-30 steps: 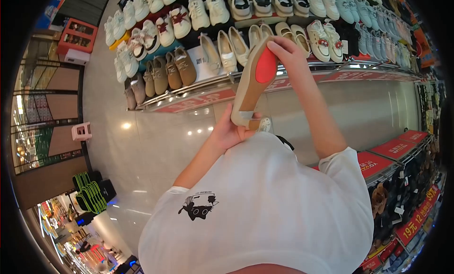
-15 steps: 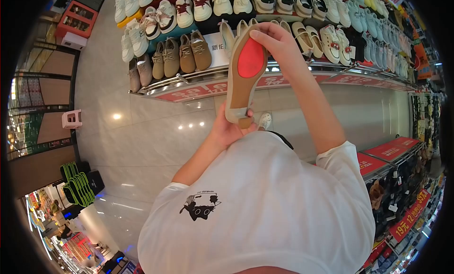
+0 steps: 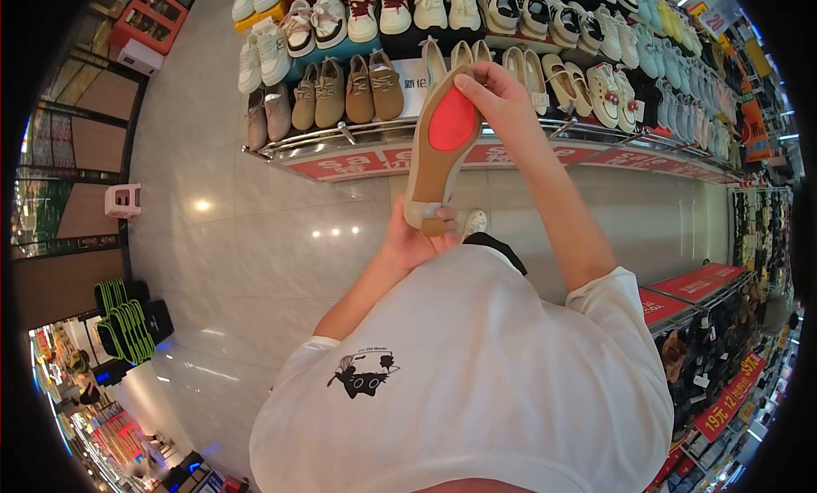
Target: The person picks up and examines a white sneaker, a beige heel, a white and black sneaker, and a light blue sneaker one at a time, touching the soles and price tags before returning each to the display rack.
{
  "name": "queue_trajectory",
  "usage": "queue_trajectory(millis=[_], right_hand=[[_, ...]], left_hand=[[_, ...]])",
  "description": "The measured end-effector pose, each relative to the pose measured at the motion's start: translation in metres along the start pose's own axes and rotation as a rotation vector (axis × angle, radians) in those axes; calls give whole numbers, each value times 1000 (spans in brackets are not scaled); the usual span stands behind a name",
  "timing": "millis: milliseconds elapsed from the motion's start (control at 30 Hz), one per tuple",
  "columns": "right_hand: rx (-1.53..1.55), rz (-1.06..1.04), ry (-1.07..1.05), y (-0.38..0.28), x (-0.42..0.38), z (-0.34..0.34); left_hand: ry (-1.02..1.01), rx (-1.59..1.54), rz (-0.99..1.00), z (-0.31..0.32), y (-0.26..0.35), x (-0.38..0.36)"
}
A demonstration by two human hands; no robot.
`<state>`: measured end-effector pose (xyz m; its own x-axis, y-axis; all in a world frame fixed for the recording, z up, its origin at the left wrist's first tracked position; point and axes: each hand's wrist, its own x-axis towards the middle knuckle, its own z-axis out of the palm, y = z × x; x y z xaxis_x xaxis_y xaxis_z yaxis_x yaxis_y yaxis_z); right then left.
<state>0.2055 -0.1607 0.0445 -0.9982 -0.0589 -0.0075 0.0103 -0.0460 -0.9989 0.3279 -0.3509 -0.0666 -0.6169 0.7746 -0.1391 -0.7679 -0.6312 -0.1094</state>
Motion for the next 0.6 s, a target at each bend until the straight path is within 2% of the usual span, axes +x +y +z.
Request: queue_trajectory(millis=[133,267,367,400,533,600], right_hand=[[-42,-52,7,-1,-5,3],[-201,-118,-50,4,-17,-2],[-414,-275,-221,6,-30,-4],[-377,-279,-305,13,-33,-4],[-374,-322,-482,29,-44,-2],[-501,-505,-524,41,-42,-5]], left_hand=[[13,122,3,8,5,-2],[247,196,68,-3,20,4],[359,150,143,-44,43,9],[405,157,179,-56,51,8],[609,220,281,-30,68,13],[626,288,360,-30,75,19]])
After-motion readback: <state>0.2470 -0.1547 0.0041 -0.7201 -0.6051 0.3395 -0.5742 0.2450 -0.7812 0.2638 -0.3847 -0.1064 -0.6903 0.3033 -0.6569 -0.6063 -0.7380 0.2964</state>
